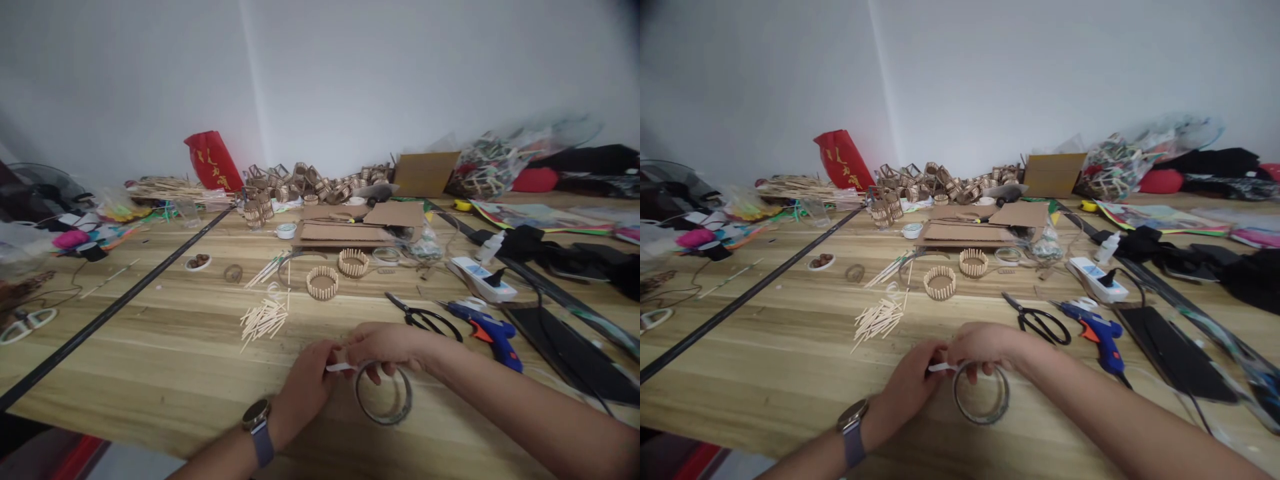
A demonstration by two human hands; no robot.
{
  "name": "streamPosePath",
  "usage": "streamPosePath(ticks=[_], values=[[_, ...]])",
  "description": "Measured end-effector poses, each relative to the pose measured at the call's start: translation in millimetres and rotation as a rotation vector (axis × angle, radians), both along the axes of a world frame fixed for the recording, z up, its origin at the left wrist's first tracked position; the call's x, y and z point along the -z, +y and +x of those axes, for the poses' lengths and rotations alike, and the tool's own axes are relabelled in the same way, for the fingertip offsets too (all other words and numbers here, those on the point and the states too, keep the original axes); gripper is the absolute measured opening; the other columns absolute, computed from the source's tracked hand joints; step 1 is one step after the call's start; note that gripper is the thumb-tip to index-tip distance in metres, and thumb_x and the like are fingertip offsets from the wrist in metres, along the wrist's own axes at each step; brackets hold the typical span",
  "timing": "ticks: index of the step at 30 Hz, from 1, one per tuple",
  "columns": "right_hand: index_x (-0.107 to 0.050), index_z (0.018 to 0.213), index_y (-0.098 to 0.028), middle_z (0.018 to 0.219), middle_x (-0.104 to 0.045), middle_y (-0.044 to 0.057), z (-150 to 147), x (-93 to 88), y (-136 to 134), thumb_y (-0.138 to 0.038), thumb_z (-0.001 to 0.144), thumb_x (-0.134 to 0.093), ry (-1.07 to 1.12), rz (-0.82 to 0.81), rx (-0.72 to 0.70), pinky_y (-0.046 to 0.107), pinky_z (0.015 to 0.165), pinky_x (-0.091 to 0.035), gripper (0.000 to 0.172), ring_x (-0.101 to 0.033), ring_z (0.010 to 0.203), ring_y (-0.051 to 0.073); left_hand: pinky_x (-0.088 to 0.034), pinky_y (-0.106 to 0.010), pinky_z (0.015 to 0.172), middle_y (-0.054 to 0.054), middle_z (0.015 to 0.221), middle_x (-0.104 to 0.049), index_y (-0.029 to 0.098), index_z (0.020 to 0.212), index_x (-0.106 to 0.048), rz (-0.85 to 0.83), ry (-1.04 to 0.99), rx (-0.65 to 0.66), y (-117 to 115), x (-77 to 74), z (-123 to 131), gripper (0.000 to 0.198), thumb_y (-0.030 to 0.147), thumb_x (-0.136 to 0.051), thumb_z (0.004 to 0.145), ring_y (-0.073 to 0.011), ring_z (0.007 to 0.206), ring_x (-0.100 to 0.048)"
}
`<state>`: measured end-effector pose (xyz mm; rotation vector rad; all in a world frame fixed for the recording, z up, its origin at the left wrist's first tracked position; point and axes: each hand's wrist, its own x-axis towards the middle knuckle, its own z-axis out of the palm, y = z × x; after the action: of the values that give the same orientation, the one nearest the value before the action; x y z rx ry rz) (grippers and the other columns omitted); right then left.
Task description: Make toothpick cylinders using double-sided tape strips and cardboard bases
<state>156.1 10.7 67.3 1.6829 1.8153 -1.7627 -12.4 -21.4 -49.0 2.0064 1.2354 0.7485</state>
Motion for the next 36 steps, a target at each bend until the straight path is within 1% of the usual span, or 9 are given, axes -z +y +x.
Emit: streamPosePath(ticks=[4, 6, 8, 10, 13, 16, 21, 24, 36], values=[[-0.06, 0.063, -0.015, 0.054, -0.052, -0.004, 7, 9.7, 4, -0.018, 0.075, -0.053, 0.031, -0.028, 0.03, 0.013, 0.03, -0.018, 0.014, -0.041, 0.04, 0.004, -0.046, -0.036, 0.091, -0.008, 0.109, -0.065, 0.019, 0.109, -0.06, 0.049, -0.038, -0.025, -3, -1.8, -18, 0.037, 0.006, -0.056, 0.075, -0.0213, 0.102, -0.059], [-0.06, 0.064, -0.015, 0.053, -0.051, -0.004, 6, 15.9, 7, -0.019, 0.075, -0.054, 0.036, -0.048, 0.03, 0.013, 0.03, -0.018, 0.014, -0.042, 0.04, 0.005, -0.047, -0.035, 0.089, -0.007, 0.102, -0.067, 0.019, 0.105, -0.06, 0.073, -0.054, -0.082, -4, -6.2, -30, 0.034, 0.004, -0.052, 0.075, -0.0203, 0.098, -0.061], [-0.061, 0.065, -0.015, 0.054, -0.052, -0.004, 4, 20.8, 9, -0.021, 0.075, -0.055, 0.037, -0.058, 0.02, 0.013, 0.03, -0.018, 0.013, -0.042, 0.04, 0.005, -0.049, -0.033, 0.082, -0.006, 0.095, -0.068, 0.019, 0.1, -0.061, 0.065, -0.048, -0.142, -4, -12.1, -39, 0.026, 0.007, -0.049, 0.079, -0.0192, 0.09, -0.062], [-0.061, 0.063, -0.015, 0.052, -0.052, -0.005, 0, 23.8, 10, -0.022, 0.075, -0.056, 0.024, -0.056, 0.005, 0.013, 0.031, -0.018, 0.014, -0.041, 0.039, 0.004, -0.049, -0.032, 0.078, -0.005, 0.09, -0.068, 0.018, 0.093, -0.062, 0.067, 0.002, -0.159, -3, -17.6, -45, 0.02, 0.009, -0.048, 0.082, -0.0187, 0.085, -0.062], [-0.06, 0.06, -0.015, 0.047, -0.048, -0.006, -7, 25.8, 12, -0.023, 0.076, -0.057, -0.019, -0.036, -0.022, 0.014, 0.032, -0.019, 0.017, -0.04, 0.038, 0.005, -0.048, -0.032, 0.077, -0.005, 0.087, -0.067, 0.018, 0.088, -0.063, 0.115, 0.111, -0.119, -2, -20.8, -47, 0.02, 0.006, -0.05, 0.079, -0.0194, 0.085, -0.06], [-0.06, 0.059, -0.015, 0.042, -0.046, -0.006, -12, 25.9, 14, -0.022, 0.076, -0.056, -0.066, -0.016, -0.058, 0.015, 0.033, -0.019, 0.019, -0.037, 0.036, 0.005, -0.048, -0.032, 0.078, -0.005, 0.089, -0.066, 0.018, 0.088, -0.063, 0.158, 0.183, -0.072, -5, -16.8, -46, 0.024, 0.001, -0.05, 0.076, -0.0202, 0.087, -0.059], [-0.06, 0.058, -0.016, 0.041, -0.046, -0.007, -19, 23.4, 15, -0.021, 0.075, -0.056, -0.125, 0.007, -0.119, 0.016, 0.035, -0.021, 0.019, -0.036, 0.036, 0.006, -0.048, -0.034, 0.081, -0.006, 0.098, -0.065, 0.019, 0.101, -0.061, 0.196, 0.255, -0.004, -13, -11.3, -42, 0.029, 0.002, -0.048, 0.082, -0.0205, 0.091, -0.059], [-0.061, 0.059, -0.016, 0.041, -0.046, -0.007, -22, 22.6, 16, -0.021, 0.074, -0.056, -0.154, 0.02, -0.143, 0.017, 0.036, -0.022, 0.017, -0.038, 0.038, 0.007, -0.049, -0.034, 0.081, -0.006, 0.097, -0.065, 0.019, 0.1, -0.061, 0.183, 0.314, 0.018, -15, -13.7, -41, 0.026, 0.004, -0.047, 0.084, -0.0209, 0.091, -0.059], [-0.06, 0.059, -0.017, 0.042, -0.047, -0.006, -23, 35.0, 25, -0.025, 0.07, -0.057, -0.195, 0.054, -0.2, 0.018, 0.039, -0.026, 0.014, -0.04, 0.04, 0.008, -0.05, -0.034, 0.085, -0.005, 0.099, -0.066, 0.019, 0.102, -0.063, 0.271, 0.364, 0.112, -16, -11.1, -45, 0.022, 0.008, -0.048, 0.09, -0.0208, 0.094, -0.058]])
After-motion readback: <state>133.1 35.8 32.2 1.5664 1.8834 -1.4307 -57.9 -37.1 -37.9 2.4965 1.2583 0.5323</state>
